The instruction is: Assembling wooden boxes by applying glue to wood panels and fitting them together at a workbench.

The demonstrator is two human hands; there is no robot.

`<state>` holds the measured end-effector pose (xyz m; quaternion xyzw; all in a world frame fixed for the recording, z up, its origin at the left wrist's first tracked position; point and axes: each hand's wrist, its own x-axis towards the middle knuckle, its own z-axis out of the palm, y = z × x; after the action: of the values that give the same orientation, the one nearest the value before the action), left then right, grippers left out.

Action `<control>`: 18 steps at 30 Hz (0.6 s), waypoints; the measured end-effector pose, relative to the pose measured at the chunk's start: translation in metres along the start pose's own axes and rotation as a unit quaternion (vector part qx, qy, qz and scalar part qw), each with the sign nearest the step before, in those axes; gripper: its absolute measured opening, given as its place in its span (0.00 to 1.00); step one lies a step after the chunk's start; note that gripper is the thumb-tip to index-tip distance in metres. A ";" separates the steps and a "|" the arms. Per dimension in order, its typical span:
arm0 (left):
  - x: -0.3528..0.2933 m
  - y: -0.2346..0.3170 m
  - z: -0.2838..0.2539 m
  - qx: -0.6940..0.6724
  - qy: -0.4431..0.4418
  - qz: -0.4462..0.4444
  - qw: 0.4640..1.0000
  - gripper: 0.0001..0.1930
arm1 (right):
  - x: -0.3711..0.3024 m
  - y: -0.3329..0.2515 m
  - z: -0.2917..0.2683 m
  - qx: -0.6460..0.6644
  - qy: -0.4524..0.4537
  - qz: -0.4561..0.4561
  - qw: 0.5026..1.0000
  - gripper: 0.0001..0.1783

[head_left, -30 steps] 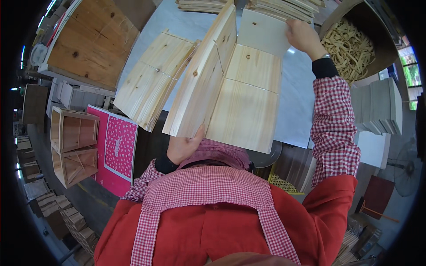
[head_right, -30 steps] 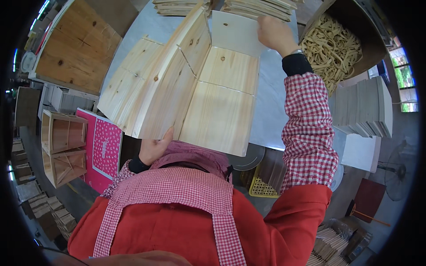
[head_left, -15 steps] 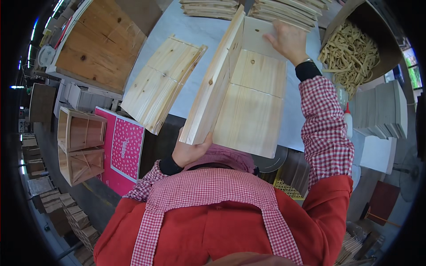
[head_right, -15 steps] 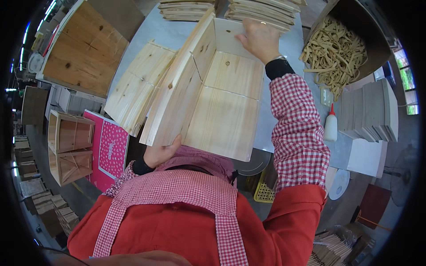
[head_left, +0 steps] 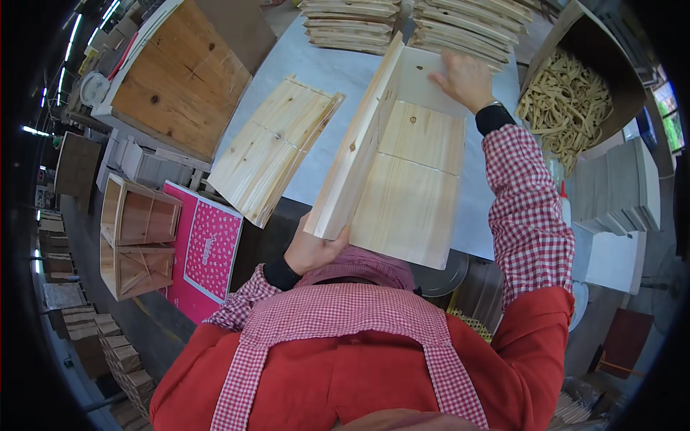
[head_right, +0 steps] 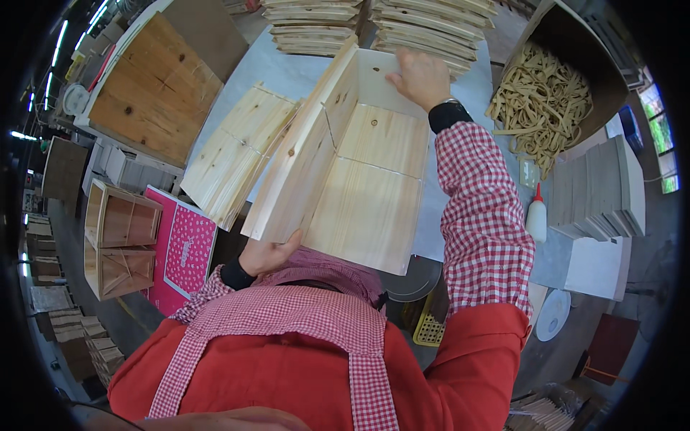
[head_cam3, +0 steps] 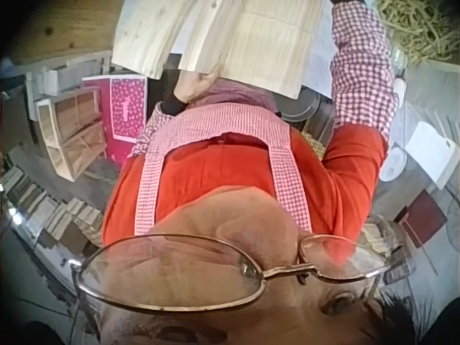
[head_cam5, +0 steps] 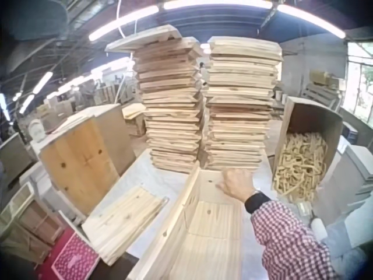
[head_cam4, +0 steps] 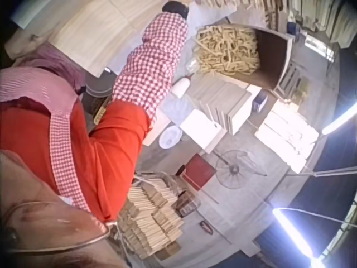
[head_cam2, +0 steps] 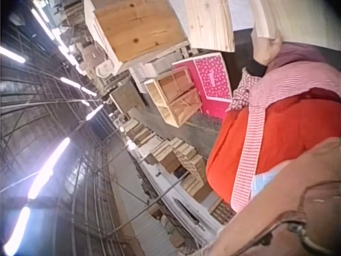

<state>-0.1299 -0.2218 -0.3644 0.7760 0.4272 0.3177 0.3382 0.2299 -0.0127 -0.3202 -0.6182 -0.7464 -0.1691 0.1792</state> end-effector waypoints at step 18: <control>0.025 -0.023 -0.007 -0.036 0.012 -0.134 0.990 0.17 | -0.011 0.013 -0.006 0.071 0.156 -0.015 0.985 0.34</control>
<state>-0.1350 -0.1885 -0.3734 0.6954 0.5197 0.2937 0.4001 0.2450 -0.0225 -0.3199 -0.5588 -0.7286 -0.2128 0.3340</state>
